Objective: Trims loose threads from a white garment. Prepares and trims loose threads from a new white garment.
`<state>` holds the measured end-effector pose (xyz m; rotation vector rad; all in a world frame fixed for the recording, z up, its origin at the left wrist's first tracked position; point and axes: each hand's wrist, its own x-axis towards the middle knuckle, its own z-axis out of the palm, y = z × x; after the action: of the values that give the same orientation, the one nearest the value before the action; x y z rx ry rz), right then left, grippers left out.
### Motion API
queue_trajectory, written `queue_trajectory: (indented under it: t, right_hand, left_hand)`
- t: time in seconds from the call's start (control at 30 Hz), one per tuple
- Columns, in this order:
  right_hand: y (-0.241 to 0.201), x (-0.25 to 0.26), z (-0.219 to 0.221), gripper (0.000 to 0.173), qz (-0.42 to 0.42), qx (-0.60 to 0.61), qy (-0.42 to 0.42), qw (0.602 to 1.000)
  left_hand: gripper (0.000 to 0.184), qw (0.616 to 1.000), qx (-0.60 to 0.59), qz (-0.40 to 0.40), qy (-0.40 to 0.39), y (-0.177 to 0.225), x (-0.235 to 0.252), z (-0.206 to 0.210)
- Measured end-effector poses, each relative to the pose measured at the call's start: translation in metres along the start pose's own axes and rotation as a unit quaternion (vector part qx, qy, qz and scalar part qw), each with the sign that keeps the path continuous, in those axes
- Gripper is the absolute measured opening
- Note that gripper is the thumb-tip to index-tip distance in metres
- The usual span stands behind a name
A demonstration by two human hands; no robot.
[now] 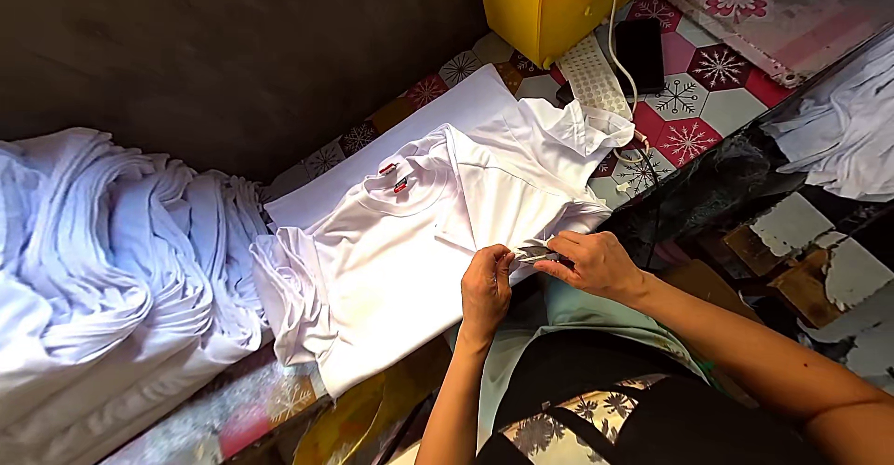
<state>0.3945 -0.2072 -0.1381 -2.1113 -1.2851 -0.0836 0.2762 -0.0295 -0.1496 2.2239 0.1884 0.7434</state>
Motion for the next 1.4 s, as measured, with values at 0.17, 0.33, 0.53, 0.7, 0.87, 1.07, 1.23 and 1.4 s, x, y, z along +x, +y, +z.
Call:
queue_trajectory:
  t: [0.17,0.33,0.53,0.7,0.87,1.07,1.23,1.4]
  right_hand:
    - [-0.004,-0.005,-0.002,0.051,0.030,0.021,0.019,0.999]
    - [-0.005,-0.006,-0.005,0.051,0.040,0.015,0.024,0.999]
    - [-0.006,-0.004,-0.004,0.050,0.049,0.019,0.019,0.998]
    - [-0.006,-0.003,-0.002,0.049,0.056,0.028,0.020,0.998]
    - [-0.004,-0.003,0.000,0.048,0.050,0.022,0.026,0.998]
    - [-0.001,-0.003,-0.004,0.050,0.062,0.041,0.006,0.997]
    - [0.001,-0.002,-0.003,0.049,0.047,0.047,0.006,0.998]
    - [0.004,-0.004,-0.001,0.048,0.041,0.063,0.018,0.997]
  left_hand:
    - [0.019,1.000,0.012,-0.001,0.002,0.001,0.001,0.001]
    - [0.019,1.000,0.017,0.003,-0.001,0.003,0.002,0.001]
    - [0.019,1.000,0.027,0.012,-0.003,0.005,0.004,0.000]
    - [0.019,1.000,0.024,0.014,-0.011,0.004,0.004,0.000]
    - [0.020,1.000,0.021,0.012,-0.016,0.005,0.005,0.000]
    - [0.019,1.000,0.008,-0.006,-0.019,0.008,0.006,0.001]
    - [0.019,1.000,0.008,-0.003,-0.021,0.008,0.007,0.001]
    - [0.020,1.000,0.004,-0.005,-0.015,0.007,0.005,0.001]
